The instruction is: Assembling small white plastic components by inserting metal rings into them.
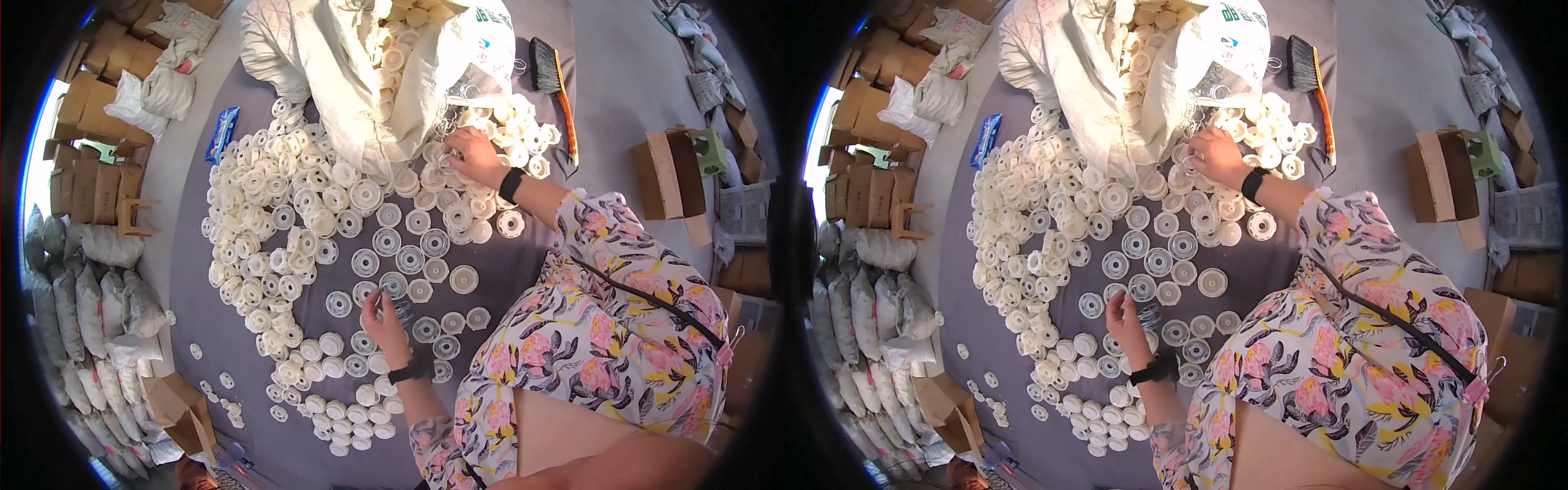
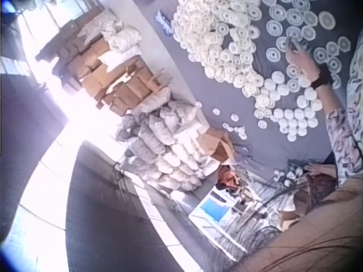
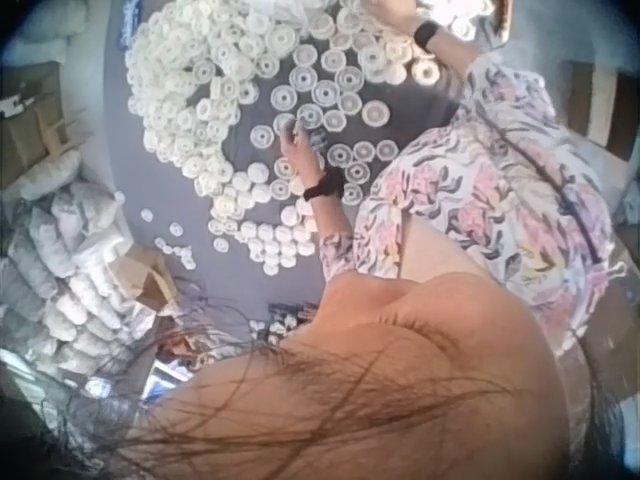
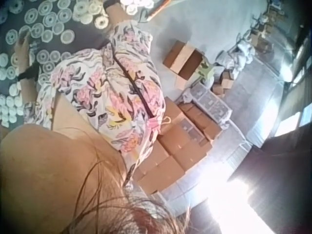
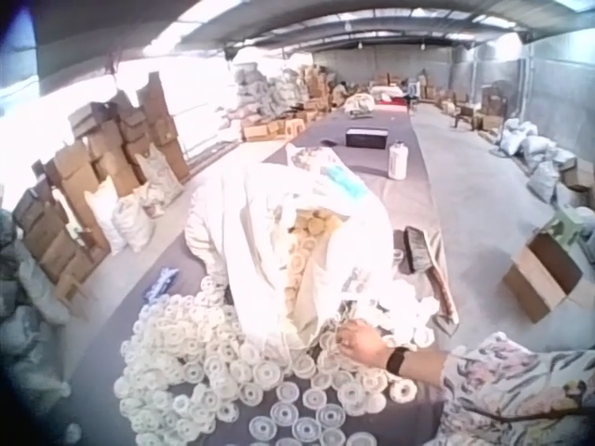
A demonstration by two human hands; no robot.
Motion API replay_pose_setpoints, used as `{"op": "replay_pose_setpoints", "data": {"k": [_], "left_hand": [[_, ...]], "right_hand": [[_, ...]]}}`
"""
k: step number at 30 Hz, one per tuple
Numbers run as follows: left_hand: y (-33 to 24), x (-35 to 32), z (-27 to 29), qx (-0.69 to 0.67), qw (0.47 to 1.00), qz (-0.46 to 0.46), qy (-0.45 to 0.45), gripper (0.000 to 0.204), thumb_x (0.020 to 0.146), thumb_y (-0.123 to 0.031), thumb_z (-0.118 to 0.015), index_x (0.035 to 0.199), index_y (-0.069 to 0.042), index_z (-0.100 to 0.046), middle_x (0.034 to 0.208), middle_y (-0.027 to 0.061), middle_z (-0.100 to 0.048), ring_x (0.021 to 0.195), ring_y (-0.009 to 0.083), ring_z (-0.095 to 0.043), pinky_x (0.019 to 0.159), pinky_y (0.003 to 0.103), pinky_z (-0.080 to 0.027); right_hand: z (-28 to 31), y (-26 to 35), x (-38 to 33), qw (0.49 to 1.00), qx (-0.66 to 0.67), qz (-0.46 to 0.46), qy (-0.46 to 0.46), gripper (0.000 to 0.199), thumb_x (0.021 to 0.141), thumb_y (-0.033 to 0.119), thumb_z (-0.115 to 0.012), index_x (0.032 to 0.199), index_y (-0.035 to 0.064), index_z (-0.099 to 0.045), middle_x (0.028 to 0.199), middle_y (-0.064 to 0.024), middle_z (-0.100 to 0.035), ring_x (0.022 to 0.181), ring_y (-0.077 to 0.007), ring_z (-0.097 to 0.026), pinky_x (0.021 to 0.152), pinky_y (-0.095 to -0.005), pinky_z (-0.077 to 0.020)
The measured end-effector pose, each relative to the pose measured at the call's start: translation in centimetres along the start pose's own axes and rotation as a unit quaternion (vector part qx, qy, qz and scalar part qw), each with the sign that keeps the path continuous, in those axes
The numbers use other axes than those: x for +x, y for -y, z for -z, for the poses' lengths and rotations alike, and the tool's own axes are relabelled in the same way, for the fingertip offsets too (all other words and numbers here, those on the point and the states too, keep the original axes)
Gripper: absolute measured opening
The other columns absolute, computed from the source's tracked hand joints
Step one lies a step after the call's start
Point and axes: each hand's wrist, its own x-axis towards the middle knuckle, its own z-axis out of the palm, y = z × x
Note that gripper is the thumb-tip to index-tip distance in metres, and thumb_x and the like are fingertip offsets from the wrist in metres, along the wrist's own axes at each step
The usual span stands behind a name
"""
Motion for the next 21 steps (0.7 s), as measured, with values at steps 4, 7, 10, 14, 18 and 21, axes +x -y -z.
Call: {"op": "replay_pose_setpoints", "data": {"k": [4, 7, 10, 14, 18, 21], "left_hand": [[-1.3, -1.0, -3.9, -0.077, 0.993, -0.021, 0.082, 0.037, 0.083, -0.008, -0.061, 0.118, -0.001, -0.052, 0.113, 0.0093, -0.057, 0.104, 0.0195, -0.054, 0.085, 0.03, -0.043], [-3.4, -1.3, -6.4, -0.16, 0.978, -0.016, 0.134, 0.051, 0.08, -0.004, -0.064, 0.127, -0.002, -0.044, 0.119, 0.011, -0.053, 0.098, 0.0175, -0.057, 0.078, 0.027, -0.046], [-1.7, -0.7, -4.5, -0.152, 0.979, 0.053, 0.125, 0.046, 0.079, -0.005, -0.066, 0.121, -0.001, -0.047, 0.118, 0.0117, -0.052, 0.092, 0.0146, -0.058, 0.072, 0.026, -0.047], [1.1, 1.9, -0.2, 0.008, 0.998, 0.007, -0.063, 0.028, 0.078, -0.007, -0.068, 0.102, -0.001, -0.055, 0.1, 0.0065, -0.056, 0.077, 0.0108, -0.056, 0.065, 0.023, -0.044], [3.9, 3.7, 4.0, 0.284, 0.952, -0.074, -0.083, 0.032, 0.071, -0.01, -0.072, 0.098, -0.002, -0.057, 0.094, 0.0098, -0.056, 0.076, 0.0198, -0.058, 0.069, 0.03, -0.047], [5.4, 4.7, 3.6, 0.428, 0.896, -0.122, -0.007, 0.036, 0.064, -0.018, -0.075, 0.095, -0.005, -0.06, 0.099, 0.0156, -0.056, 0.086, 0.0355, -0.056, 0.076, 0.041, -0.046]], "right_hand": [[-0.8, 6.3, -3.9, 0.857, 0.441, -0.192, 0.183, 0.017, 0.081, 0.024, -0.062, 0.084, 0.0068, -0.061, 0.074, -0.0024, -0.06, 0.064, -0.0116, -0.055, 0.055, -0.0257, -0.0427], [-2.2, 10.0, -7.7, 0.73, 0.551, -0.241, 0.325, 0.019, 0.085, 0.024, -0.061, 0.091, 0.0059, -0.06, 0.075, -0.0004, -0.06, 0.06, -0.0059, -0.053, 0.051, -0.0204, -0.0418], [-1.6, 11.8, -8.4, 0.667, 0.552, -0.289, 0.408, 0.021, 0.086, 0.023, -0.06, 0.1, 0.0065, -0.058, 0.08, 0.0013, -0.06, 0.062, -0.0037, -0.054, 0.053, -0.0185, -0.0428], [-2.0, 10.7, -8.7, 0.664, 0.551, -0.299, 0.408, 0.028, 0.087, 0.026, -0.058, 0.107, 0.0066, -0.055, 0.079, 0.0009, -0.06, 0.06, -0.0046, -0.054, 0.052, -0.0192, -0.0438], [-2.1, 7.8, -7.4, 0.711, 0.517, -0.33, 0.343, 0.026, 0.085, 0.028, -0.058, 0.099, 0.0049, -0.06, 0.077, -0.0007, -0.061, 0.062, -0.0058, -0.054, 0.052, -0.0204, -0.0435], [-2.7, 3.4, -5.8, 0.784, 0.485, -0.309, 0.235, 0.023, 0.085, 0.024, -0.056, 0.096, 0.0048, -0.061, 0.076, -0.0034, -0.062, 0.062, -0.0113, -0.057, 0.056, -0.0252, -0.0459]]}}
